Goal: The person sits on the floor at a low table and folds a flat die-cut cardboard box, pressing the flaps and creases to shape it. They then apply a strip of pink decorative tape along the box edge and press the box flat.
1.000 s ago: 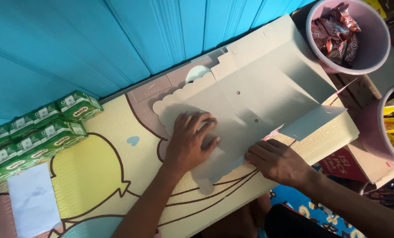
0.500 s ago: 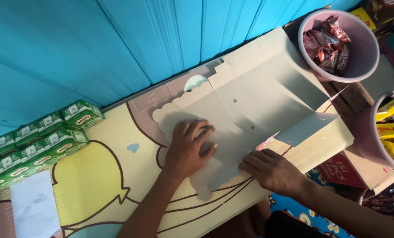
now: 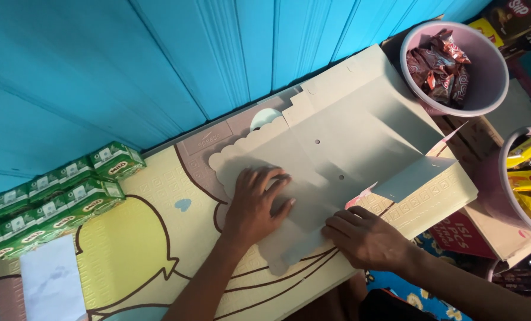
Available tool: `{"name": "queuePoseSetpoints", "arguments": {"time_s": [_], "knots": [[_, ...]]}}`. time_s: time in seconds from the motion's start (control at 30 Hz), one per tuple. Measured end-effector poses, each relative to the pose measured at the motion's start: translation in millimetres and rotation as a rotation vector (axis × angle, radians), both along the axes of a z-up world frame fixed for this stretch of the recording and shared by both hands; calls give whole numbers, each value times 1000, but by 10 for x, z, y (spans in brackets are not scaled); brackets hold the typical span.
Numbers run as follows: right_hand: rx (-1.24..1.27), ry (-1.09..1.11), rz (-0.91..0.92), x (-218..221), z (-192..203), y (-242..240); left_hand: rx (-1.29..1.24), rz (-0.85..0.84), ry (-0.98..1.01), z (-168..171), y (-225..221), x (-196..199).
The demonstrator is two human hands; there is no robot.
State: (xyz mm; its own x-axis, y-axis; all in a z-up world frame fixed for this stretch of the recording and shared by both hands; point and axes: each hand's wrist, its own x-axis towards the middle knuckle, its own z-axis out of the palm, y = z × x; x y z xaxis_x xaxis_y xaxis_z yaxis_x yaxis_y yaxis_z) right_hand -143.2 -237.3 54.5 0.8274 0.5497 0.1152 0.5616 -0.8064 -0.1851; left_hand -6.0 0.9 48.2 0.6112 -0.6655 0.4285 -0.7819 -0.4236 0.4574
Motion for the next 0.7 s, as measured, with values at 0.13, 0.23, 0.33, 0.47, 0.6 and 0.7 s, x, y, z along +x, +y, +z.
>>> {"name": "queuePoseSetpoints", "arguments": {"time_s": [0.13, 0.23, 0.33, 0.47, 0.6, 0.7], "knots": [[-12, -27, -20, 4, -11, 10, -13, 3, -18, 9, 3, -4], [-17, -31, -13, 21, 22, 32, -7, 4, -16, -4, -1, 2], [1, -69, -5, 50, 58, 61, -12, 3, -18, -2, 2, 1], [47, -71, 2, 81, 108, 97, -15, 4, -14, -17, -2, 3], [36, -45, 9, 67, 116, 105, -11, 2, -16, -10, 0, 4], [18, -5, 20, 33, 60, 102, -11, 0, -19, -28, 5, 8]]}}
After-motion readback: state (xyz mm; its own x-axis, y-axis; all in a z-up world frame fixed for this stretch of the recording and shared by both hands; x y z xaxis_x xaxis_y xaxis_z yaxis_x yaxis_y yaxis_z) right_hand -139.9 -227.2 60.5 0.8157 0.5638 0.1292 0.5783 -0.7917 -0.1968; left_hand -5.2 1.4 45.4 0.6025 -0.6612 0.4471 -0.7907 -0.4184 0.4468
